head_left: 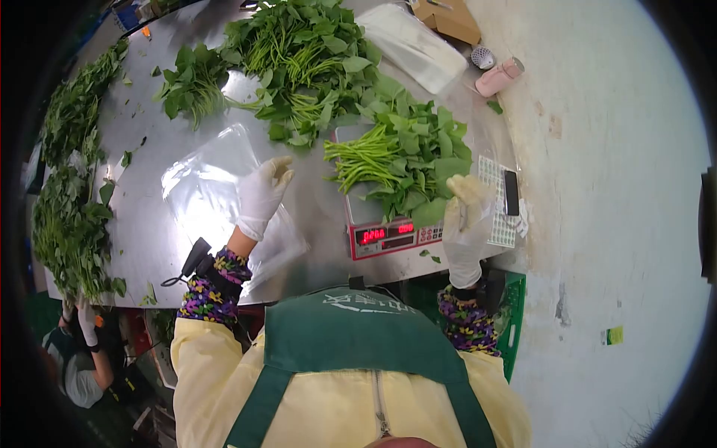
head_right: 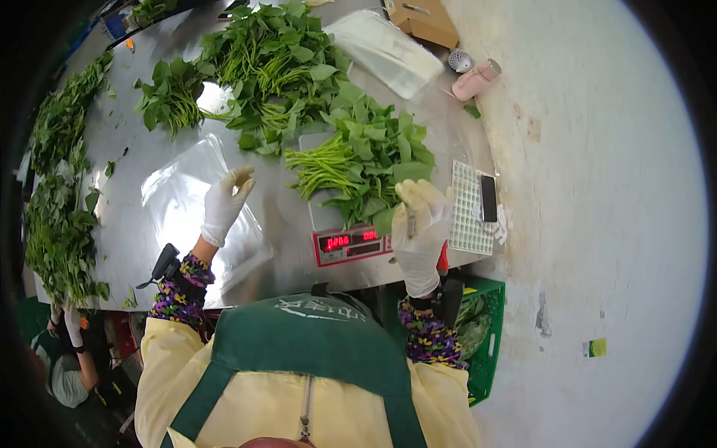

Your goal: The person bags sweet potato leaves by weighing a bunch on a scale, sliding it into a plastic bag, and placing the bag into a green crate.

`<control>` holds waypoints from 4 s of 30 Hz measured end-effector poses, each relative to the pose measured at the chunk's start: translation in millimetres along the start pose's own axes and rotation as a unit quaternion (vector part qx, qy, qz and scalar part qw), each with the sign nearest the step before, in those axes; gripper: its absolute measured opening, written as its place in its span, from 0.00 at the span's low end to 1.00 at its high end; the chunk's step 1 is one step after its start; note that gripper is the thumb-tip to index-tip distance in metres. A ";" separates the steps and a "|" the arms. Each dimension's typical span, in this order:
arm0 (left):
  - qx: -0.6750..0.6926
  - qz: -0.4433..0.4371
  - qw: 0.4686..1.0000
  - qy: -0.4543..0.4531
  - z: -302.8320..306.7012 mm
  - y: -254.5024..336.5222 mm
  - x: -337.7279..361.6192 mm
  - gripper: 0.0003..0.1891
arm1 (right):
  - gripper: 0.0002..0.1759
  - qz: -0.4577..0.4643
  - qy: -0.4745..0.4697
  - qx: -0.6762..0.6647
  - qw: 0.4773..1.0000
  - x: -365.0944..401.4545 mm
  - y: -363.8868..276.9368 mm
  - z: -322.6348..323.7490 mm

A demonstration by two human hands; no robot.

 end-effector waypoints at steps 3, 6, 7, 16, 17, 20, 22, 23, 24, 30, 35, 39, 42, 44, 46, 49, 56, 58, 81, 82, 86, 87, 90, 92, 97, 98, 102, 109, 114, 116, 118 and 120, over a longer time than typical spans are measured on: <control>0.008 0.015 1.000 -0.008 4.3 -6.5 -5.5 0.13 | 0.15 -0.012 -0.012 0.009 1.000 -1.5 -3.3 -6.1; 0.024 -0.002 1.000 0.003 5.2 -12.9 -19.1 0.12 | 0.15 -0.016 -0.028 0.010 0.999 -8.2 -6.7 -9.8; 0.031 -0.007 1.000 0.000 4.5 -14.6 -24.6 0.11 | 0.15 -0.017 -0.033 0.013 0.999 -10.6 -7.3 -11.2; 0.065 -0.127 0.990 -0.007 -14.9 37.7 -90.2 0.08 | 0.17 -0.002 -0.047 0.087 0.995 -70.3 -36.8 -20.7; 0.049 -0.175 0.983 0.003 -17.0 53.8 -98.7 0.09 | 0.17 -0.008 -0.052 0.115 0.992 -82.1 -39.9 -26.8; 0.051 -0.244 0.968 0.006 -31.0 96.5 -119.8 0.11 | 0.21 -0.039 -0.084 0.215 0.972 -108.3 -40.1 -56.7; 0.031 -0.271 0.962 -0.009 -50.4 104.4 -129.2 0.14 | 0.22 -0.053 -0.095 0.250 0.962 -111.7 -29.7 -77.6; 0.031 -0.287 0.957 -0.007 -57.2 108.1 -131.6 0.15 | 0.24 -0.070 -0.108 0.281 0.951 -111.2 -23.6 -86.3; 0.021 -0.288 0.957 -0.011 -62.1 111.0 -133.5 0.13 | 0.23 -0.079 -0.122 0.291 0.945 -111.1 -20.3 -91.0; 0.016 -0.286 0.958 -0.012 -62.7 114.1 -134.1 0.08 | 0.14 -0.093 -0.134 0.286 0.944 -107.2 -14.2 -97.5; 0.015 -0.280 0.960 -0.022 -62.7 119.8 -127.8 0.07 | 0.10 -0.087 -0.124 0.278 0.949 -104.4 -9.1 -97.9; -0.030 -0.315 0.948 -0.027 -60.3 123.2 -124.5 0.07 | 0.09 -0.083 -0.116 0.275 0.951 -103.1 -10.2 -97.1; -0.088 -0.346 0.934 -0.016 -58.4 125.2 -118.8 0.07 | 0.09 -0.084 -0.142 0.266 0.950 -101.7 -9.7 -97.7; -0.064 -0.346 0.936 -0.004 -57.0 123.2 -116.0 0.06 | 0.08 -0.080 -0.130 0.257 0.954 -100.0 -10.8 -97.4; -0.041 -0.345 0.938 0.008 -52.8 121.1 -111.5 0.05 | 0.08 -0.075 -0.119 0.247 0.959 -97.7 -9.6 -96.0; 0.096 -0.257 0.962 0.009 -33.5 105.6 -111.7 0.01 | 0.08 -0.090 -0.106 0.269 0.953 -91.7 1.1 -90.3; 0.191 -0.005 0.974 0.121 66.1 -24.6 -62.7 0.06 | 0.25 -0.072 -0.075 0.243 0.964 -89.8 -0.3 -72.6; 0.128 0.095 0.973 0.167 111.4 -94.0 -32.7 0.09 | 0.18 -0.045 -0.038 0.172 0.983 -89.7 -5.5 -54.6; -0.082 0.253 0.932 0.247 56.1 -196.0 -198.9 0.10 | 0.16 -0.001 -0.098 0.052 0.994 -60.7 -100.2 -73.0; -0.080 0.251 0.935 0.238 52.6 -185.8 -213.6 0.09 | 0.17 -0.007 -0.103 0.059 0.993 -61.7 -101.5 -72.0; -0.101 0.257 0.922 0.271 39.4 -176.1 -263.3 0.06 | 0.17 -0.012 -0.111 0.073 0.991 -60.0 -100.5 -71.7; -0.107 0.291 0.904 0.294 38.4 -179.6 -276.3 0.06 | 0.17 -0.009 -0.110 0.079 0.991 -60.1 -101.4 -71.2; -0.184 0.365 0.866 0.288 38.9 -197.4 -301.5 0.06 | 0.17 -0.017 -0.125 0.069 0.990 -60.8 -101.7 -70.8; -0.209 0.370 0.855 0.297 40.3 -210.2 -309.3 0.07 | 0.17 -0.024 -0.130 0.070 0.989 -61.8 -98.3 -72.9; -0.194 0.406 0.879 0.157 49.0 -229.6 -318.0 0.14 | 0.18 -0.038 -0.143 0.043 0.988 -67.2 -94.3 -82.7; -0.164 0.421 0.887 0.098 52.2 -230.0 -321.2 0.18 | 0.18 -0.037 -0.142 0.042 0.988 -67.8 -94.7 -84.0; -0.063 0.428 0.895 0.109 61.5 -215.2 -318.4 0.31 | 0.15 -0.033 -0.143 0.025 0.989 -75.3 -93.5 -88.2; 0.280 0.367 0.886 0.050 63.1 -252.1 -326.8 0.37 | 0.16 -0.023 -0.159 0.017 0.987 -73.6 -90.8 -92.3; 0.491 0.313 0.805 0.110 65.2 -257.0 -329.0 0.26 | 0.17 -0.022 -0.163 0.013 0.986 -70.2 -91.3 -91.6; 0.513 0.296 0.801 0.082 64.5 -267.6 -332.8 0.16 | 0.17 -0.018 -0.159 0.027 0.987 -67.4 -90.4 -91.3; 0.552 0.303 0.777 0.026 63.0 -270.4 -332.0 0.11 | 0.17 -0.019 -0.162 0.028 0.986 -66.2 -91.6 -90.7; 0.578 0.305 0.756 0.034 57.3 -265.0 -329.2 0.12 | 0.17 -0.017 -0.163 0.028 0.986 -65.8 -93.1 -90.6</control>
Point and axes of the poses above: each hand's wrist, its own x-axis away from the middle knuckle, its own z-axis out of the back of the hand, y = z × x, the point moved 3 cm from there along -x, towards the middle knuckle, and after that the axes turned 9 degrees about -y, right-handed, at the moved point
